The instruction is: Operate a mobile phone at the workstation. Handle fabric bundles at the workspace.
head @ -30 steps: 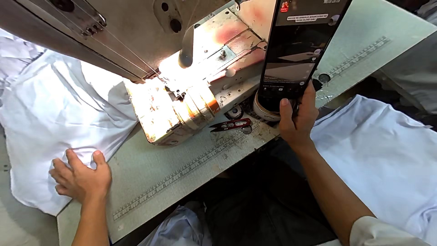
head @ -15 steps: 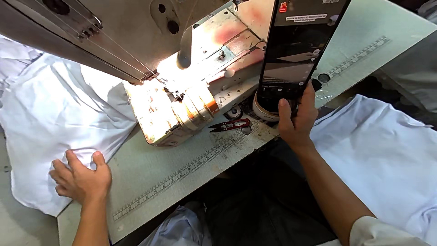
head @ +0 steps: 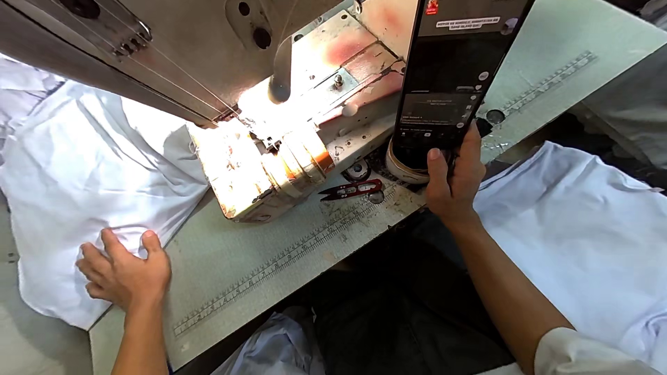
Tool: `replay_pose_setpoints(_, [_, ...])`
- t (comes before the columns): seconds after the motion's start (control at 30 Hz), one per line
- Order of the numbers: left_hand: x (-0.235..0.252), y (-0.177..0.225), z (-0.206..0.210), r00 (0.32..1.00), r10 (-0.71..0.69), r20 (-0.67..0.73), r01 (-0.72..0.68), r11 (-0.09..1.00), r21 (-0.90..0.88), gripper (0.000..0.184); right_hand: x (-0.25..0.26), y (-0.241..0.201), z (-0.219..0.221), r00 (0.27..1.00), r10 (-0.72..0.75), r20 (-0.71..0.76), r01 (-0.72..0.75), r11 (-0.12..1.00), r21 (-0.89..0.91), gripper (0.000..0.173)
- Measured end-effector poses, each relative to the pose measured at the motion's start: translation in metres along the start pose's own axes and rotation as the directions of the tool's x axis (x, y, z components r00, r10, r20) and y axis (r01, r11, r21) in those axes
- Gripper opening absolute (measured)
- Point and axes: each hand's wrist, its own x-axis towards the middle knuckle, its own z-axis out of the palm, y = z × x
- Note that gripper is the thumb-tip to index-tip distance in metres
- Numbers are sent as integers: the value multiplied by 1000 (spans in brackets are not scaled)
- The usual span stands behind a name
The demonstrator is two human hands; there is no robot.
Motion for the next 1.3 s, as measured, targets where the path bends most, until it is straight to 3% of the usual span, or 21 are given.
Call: replay_pose_setpoints(1.3, [-1,2,-2,1000,7,-4,-7,1000,-9,78,0,0,2,1000,8,-20,-8,1000,-3,58])
